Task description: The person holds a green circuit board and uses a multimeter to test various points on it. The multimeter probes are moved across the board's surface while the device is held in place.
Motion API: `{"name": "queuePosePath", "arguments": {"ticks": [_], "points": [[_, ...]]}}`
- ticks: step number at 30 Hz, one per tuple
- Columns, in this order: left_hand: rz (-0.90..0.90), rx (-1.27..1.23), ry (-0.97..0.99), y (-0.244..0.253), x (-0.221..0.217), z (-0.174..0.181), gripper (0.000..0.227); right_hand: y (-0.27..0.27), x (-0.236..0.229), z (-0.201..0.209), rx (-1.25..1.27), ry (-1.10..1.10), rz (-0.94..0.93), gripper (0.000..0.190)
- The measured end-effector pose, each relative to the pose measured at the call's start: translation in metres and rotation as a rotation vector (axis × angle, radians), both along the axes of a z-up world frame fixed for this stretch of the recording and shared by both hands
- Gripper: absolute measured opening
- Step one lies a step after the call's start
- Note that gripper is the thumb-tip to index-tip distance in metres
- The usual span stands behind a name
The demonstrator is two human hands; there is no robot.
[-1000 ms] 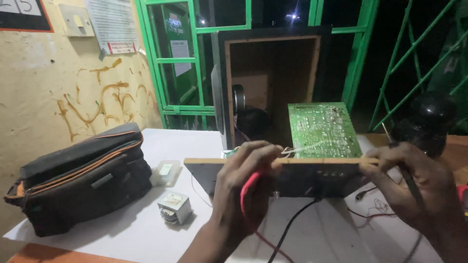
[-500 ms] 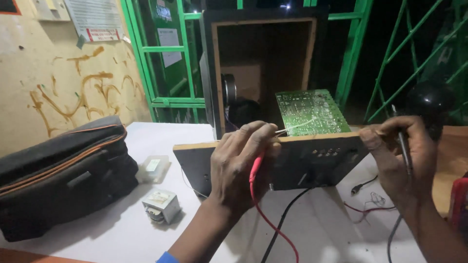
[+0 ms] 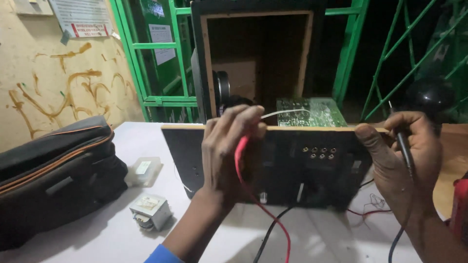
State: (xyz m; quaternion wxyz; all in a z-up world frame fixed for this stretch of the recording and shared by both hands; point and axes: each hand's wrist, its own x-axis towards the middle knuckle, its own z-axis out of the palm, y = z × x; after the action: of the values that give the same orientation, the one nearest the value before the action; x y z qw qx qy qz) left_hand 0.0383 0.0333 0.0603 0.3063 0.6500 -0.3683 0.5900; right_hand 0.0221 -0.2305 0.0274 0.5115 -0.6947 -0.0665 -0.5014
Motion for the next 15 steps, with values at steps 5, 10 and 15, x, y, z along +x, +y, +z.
{"name": "queuePosePath", "arguments": {"ticks": [5, 10, 15], "points": [[0.023, 0.017, -0.055, 0.001, 0.014, -0.006, 0.023, -0.003, 0.012, -0.011, -0.043, -0.068, 0.028, 0.039], [0.001, -0.014, -0.12, -0.002, 0.009, -0.01, 0.027, 0.003, 0.0, -0.007, -0.045, -0.063, -0.035, 0.039], [0.085, 0.047, -0.15, 0.003, 0.013, -0.022, 0.029, 0.016, -0.011, -0.004, -0.036, 0.025, -0.121, 0.048]]}}
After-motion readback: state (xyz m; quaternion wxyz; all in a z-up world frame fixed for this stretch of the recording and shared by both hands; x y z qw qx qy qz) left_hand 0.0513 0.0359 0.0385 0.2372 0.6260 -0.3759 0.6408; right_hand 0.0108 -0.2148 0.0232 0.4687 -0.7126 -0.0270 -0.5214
